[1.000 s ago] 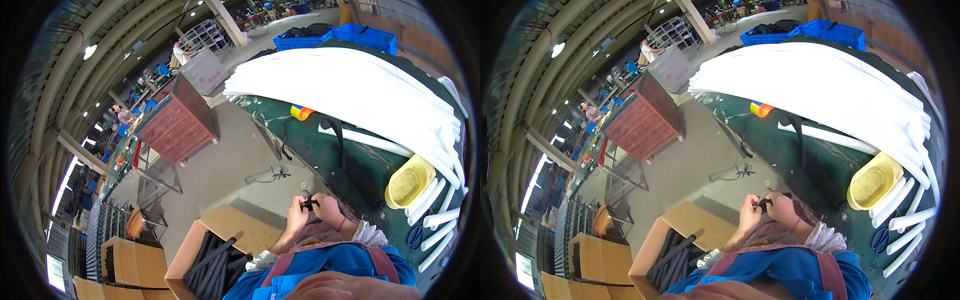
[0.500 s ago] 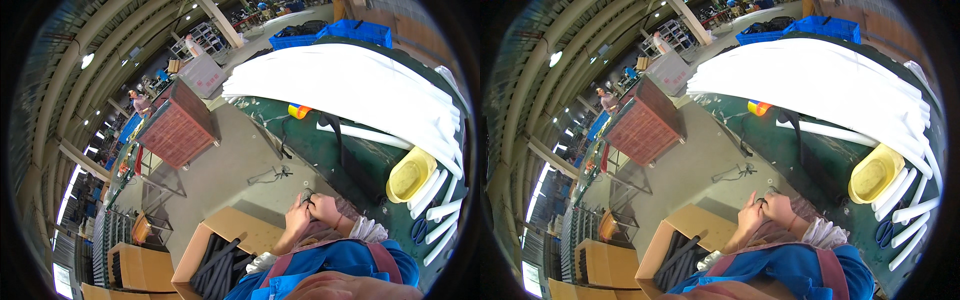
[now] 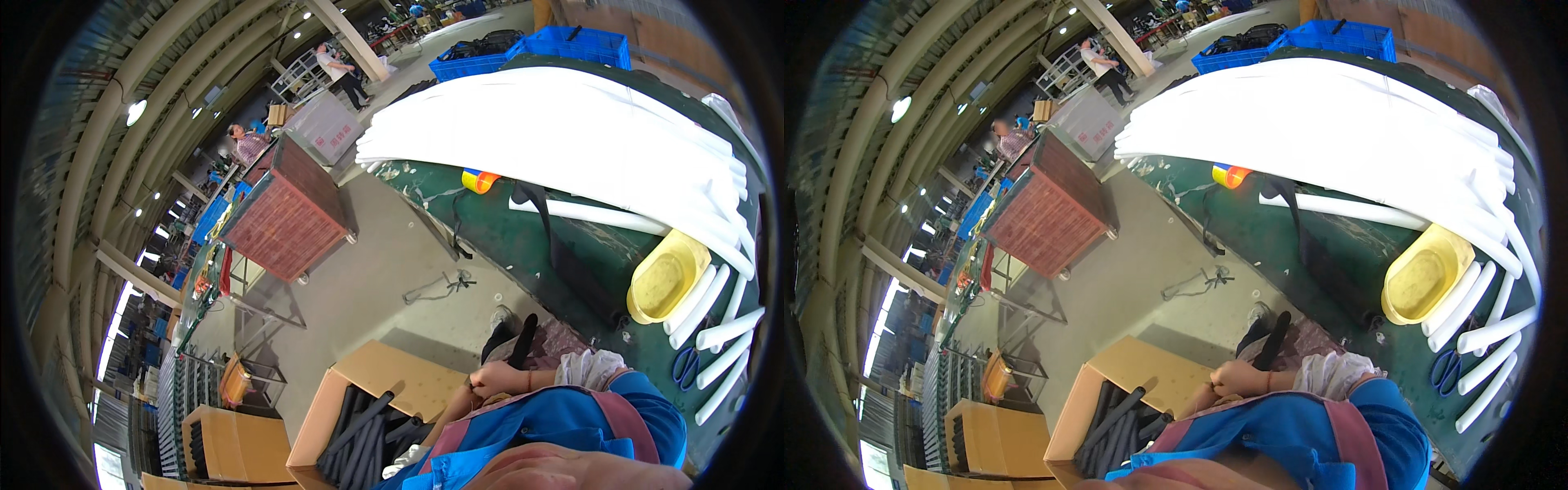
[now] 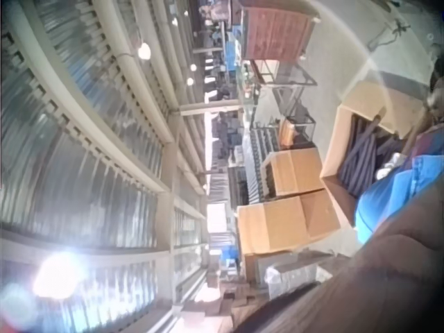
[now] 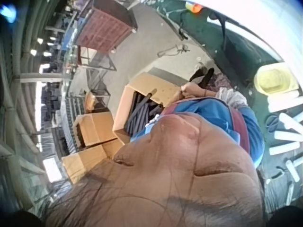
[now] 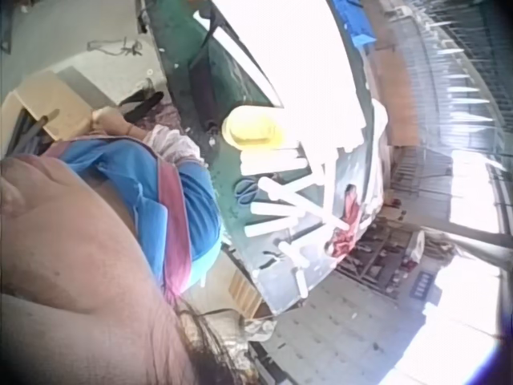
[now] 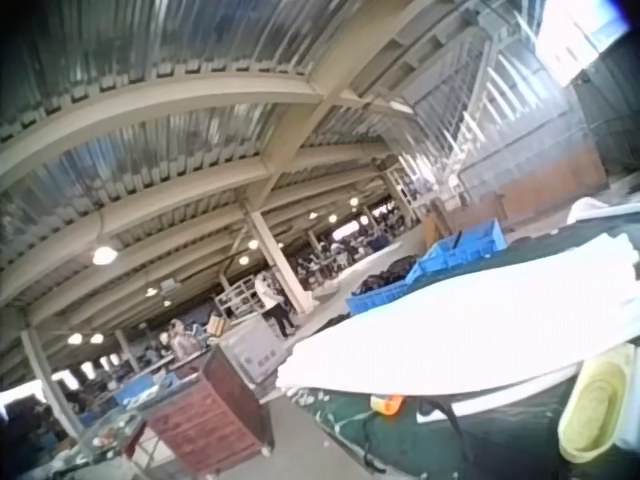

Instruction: The person repeatedly inserts white foam rods into black fabric sleeves, ties the sleeve ends with string, and places the finished units into a cardboard box. The process is repeated multiple times in a factory setting.

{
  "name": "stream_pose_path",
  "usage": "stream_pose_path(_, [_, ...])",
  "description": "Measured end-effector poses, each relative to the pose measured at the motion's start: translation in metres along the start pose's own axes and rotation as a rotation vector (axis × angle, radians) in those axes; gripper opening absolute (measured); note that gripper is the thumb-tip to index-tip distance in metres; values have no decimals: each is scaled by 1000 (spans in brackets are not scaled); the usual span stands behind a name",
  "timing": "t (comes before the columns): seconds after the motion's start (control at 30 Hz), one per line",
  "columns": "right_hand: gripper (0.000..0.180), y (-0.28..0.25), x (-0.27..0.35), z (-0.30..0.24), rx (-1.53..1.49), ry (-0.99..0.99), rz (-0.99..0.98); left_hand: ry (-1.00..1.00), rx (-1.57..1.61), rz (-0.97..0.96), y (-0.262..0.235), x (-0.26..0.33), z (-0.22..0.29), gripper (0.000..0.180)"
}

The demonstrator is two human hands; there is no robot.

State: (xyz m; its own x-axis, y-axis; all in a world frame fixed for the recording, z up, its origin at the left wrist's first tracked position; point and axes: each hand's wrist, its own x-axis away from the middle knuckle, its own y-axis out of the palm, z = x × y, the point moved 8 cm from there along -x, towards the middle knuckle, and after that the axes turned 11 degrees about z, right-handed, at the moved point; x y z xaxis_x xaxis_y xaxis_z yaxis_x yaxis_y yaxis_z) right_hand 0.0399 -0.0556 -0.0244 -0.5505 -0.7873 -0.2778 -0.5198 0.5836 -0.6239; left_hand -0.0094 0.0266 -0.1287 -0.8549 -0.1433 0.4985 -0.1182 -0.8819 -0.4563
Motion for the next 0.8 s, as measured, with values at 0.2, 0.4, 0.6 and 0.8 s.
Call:
stream_pose_path(0.2, [24, 28, 8, 9, -183, -6, -229, 61, -14, -102, 16, -1, -27, 31])
stream_pose_path(0.4, [24, 38, 24, 96, 0, 199, -358, 123, -46, -154, 22, -9, -32, 31])
stream_pose_path(0.6, [28, 55, 27, 98, -41, 86, -418, 185, -71, -127, 16, -22, -36, 31])
stream_pose_path(0.8, [26, 36, 24, 96, -70, 140, -245, 134, -36, -138, 17, -27, -39, 30])
